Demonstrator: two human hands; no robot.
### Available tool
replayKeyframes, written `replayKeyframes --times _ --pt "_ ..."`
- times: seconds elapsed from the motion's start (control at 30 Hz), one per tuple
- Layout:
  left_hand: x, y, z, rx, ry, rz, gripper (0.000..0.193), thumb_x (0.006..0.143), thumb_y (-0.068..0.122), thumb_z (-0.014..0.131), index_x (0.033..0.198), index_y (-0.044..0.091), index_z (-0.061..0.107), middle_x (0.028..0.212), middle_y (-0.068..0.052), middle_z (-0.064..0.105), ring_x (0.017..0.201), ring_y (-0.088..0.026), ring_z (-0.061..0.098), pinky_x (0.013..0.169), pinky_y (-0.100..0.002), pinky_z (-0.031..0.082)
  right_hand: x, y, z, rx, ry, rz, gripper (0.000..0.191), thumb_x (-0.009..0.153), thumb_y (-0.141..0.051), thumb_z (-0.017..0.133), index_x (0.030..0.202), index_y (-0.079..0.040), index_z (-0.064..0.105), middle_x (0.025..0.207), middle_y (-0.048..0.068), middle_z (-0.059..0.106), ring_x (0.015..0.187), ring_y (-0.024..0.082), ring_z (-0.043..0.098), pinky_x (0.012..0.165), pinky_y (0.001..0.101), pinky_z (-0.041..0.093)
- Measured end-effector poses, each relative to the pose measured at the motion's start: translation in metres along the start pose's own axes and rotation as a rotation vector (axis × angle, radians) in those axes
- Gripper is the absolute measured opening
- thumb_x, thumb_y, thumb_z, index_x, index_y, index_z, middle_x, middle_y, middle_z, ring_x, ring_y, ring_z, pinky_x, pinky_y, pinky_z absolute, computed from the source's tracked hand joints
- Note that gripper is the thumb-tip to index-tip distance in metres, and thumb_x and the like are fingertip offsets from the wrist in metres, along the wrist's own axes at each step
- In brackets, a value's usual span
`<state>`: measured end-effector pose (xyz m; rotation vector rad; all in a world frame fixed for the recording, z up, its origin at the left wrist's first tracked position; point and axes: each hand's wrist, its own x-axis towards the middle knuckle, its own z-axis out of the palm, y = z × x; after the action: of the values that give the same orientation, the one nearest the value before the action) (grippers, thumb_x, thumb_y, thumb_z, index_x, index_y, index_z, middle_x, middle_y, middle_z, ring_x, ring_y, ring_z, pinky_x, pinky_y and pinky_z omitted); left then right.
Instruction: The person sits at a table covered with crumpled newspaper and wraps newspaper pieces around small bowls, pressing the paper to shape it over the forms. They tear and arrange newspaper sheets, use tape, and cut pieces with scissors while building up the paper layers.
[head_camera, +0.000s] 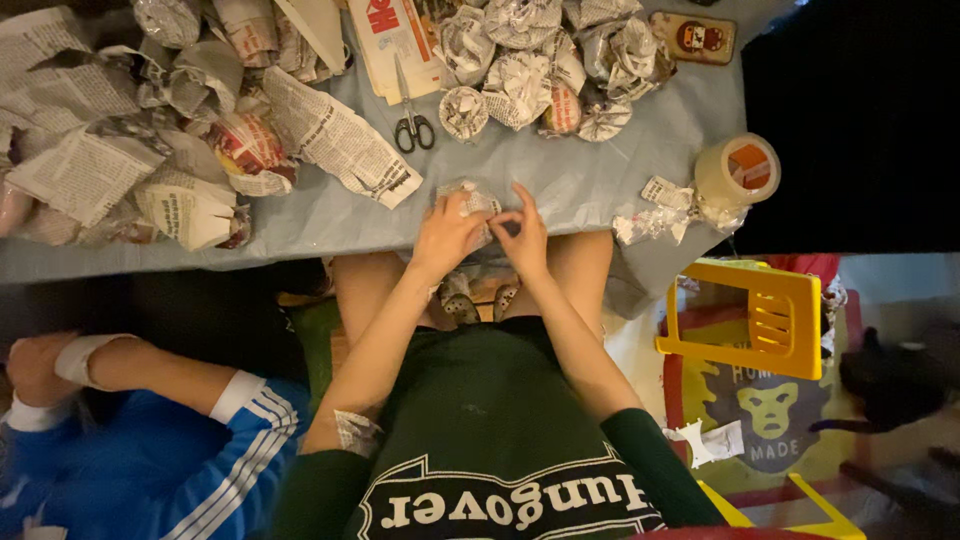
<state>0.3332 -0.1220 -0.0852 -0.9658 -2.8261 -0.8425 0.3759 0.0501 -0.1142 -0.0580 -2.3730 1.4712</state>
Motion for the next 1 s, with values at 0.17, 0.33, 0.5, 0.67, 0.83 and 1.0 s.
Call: replayKeyframes --times 0.17,0.33,0.5,0.67,0.83,1.0 --pt "-0.002 0.000 0.004 -0.062 0.134 -0.013 0.015 0.086 0.021 0.076 0.100 0.024 0.078 0.127 -0.007 0.060 0.117 -0.034 0.058 0.093 -0.048 0.050 0.010 0.012 -0.005 0.262 -0.026 0.160 0.074 0.081 -0.004 0.086 0.142 -0.009 0.045 0.099 0.003 0.069 0.087 0.013 0.062 0.081 0.0290 0.054" --pt "0.000 -0.004 0.001 -0.071 0.131 -0.004 0.014 0.083 0.017 0.077 0.096 0.022 0.078 0.128 -0.005 0.062 0.113 -0.033 0.058 0.090 -0.046 0.050 0.018 0.032 -0.044 0.244 -0.194 0.069 0.011 0.098 -0.009 0.075 0.108 -0.009 0.069 0.118 0.004 0.067 0.101 0.012 0.064 0.082 0.0274 0.055" --pt "0.001 -0.008 -0.011 -0.119 0.101 0.036 0.017 0.083 0.015 0.078 0.098 0.022 0.079 0.128 -0.003 0.062 0.112 -0.033 0.058 0.092 -0.046 0.051 0.014 0.025 -0.068 0.035 -0.693 0.031 0.010 0.091 -0.012 0.076 0.098 -0.008 0.070 0.094 0.005 0.066 0.085 0.017 0.066 0.074 0.0292 0.052" --pt "0.003 -0.006 -0.021 -0.148 0.065 0.036 0.017 0.083 0.014 0.077 0.098 0.021 0.079 0.128 -0.003 0.063 0.109 -0.033 0.058 0.091 -0.044 0.051 0.026 0.018 -0.050 0.052 -0.612 -0.137 0.013 0.091 -0.012 0.075 0.098 -0.006 0.067 0.095 0.010 0.063 0.087 0.026 0.063 0.074 0.0345 0.051" --pt "0.005 -0.007 -0.027 -0.165 0.071 0.058 0.020 0.085 0.014 0.075 0.104 0.020 0.078 0.130 -0.003 0.063 0.110 -0.033 0.059 0.093 -0.044 0.050 0.034 0.027 -0.033 -0.094 -0.545 -0.086 0.014 0.089 -0.015 0.077 0.093 -0.006 0.068 0.088 0.010 0.064 0.080 0.025 0.064 0.072 0.0367 0.052" --pt "0.004 -0.005 -0.030 -0.164 0.053 0.066 0.028 0.085 0.014 0.075 0.111 0.023 0.080 0.130 -0.003 0.062 0.109 -0.032 0.059 0.094 -0.044 0.050 0.031 0.026 -0.015 -0.137 -0.430 0.074 0.020 0.084 -0.024 0.081 0.081 -0.006 0.072 0.082 0.008 0.067 0.071 0.025 0.067 0.066 0.0368 0.054"
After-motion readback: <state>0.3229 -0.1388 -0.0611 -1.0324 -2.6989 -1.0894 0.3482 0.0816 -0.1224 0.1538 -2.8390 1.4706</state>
